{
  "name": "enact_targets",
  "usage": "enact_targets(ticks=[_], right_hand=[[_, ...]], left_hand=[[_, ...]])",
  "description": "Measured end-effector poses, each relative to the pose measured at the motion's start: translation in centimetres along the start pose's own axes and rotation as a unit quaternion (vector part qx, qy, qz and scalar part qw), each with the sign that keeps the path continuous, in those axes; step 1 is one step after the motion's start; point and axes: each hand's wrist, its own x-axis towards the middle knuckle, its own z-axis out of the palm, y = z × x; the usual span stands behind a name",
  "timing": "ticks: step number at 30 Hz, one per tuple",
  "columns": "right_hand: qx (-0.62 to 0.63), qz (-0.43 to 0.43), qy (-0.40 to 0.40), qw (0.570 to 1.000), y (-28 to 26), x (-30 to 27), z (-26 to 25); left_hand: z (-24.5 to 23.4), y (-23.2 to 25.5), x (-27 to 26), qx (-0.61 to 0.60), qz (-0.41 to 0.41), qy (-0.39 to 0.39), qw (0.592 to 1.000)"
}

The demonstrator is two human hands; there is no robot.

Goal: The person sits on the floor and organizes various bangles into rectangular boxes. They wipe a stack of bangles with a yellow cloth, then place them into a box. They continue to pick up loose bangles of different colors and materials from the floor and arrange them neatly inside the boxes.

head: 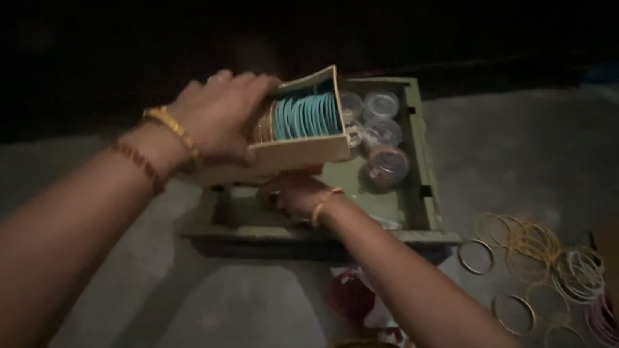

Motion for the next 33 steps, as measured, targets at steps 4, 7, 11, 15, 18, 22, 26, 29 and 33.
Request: enact_targets(ticks=[4, 7, 11, 15, 18, 22, 26, 29, 33], right_hand=[[-0.167, -0.117, -0.018, 0.979, 1.6, 6.0, 3.6], [-0.228, -0.063, -0.058, 0.97, 3.9, 8.2, 6.2], [-0.316, -0.083, -0.046, 0.944, 5.6, 8.3, 6.2], [-0.247, -0.045, -0.034, 0.967, 7.9, 3.2, 1.3], [-0.078, 0.024, 0.091, 0.993, 9.7, -0.9, -2.1], [0.114, 0.178, 0.245, 0.946, 10.0, -6.9, -7.8], [0.166, 0.273, 0.397, 0.86, 8.0, -12.7, -13.2], [0.121, 0.276, 0.412, 0.86, 6.6, -13.5, -14.2], [0.223, 0.238, 0.38, 0.865, 6.3, -11.4, -13.6]], left_hand=[[1.8, -1.7, -2.1, -0.015, -0.005, 0.025, 1.0], [4.2, -2.2, -1.8, -0.035, -0.015, 0.025, 0.999], [6.7, -3.0, -0.4, -0.094, 0.02, 0.053, 0.994], [8.1, -2.1, 0.8, -0.089, 0.014, 0.035, 0.995], [8.7, -1.3, 1.6, -0.072, 0.049, 0.035, 0.996], [9.0, -0.8, 2.4, -0.11, 0.029, -0.047, 0.992], [11.7, 0.4, 3.9, -0.034, 0.038, -0.098, 0.994], [15.4, 0.5, 4.9, 0.007, 0.052, -0.065, 0.996], [20.5, 0.7, 5.2, 0.067, 0.054, -0.131, 0.988]])
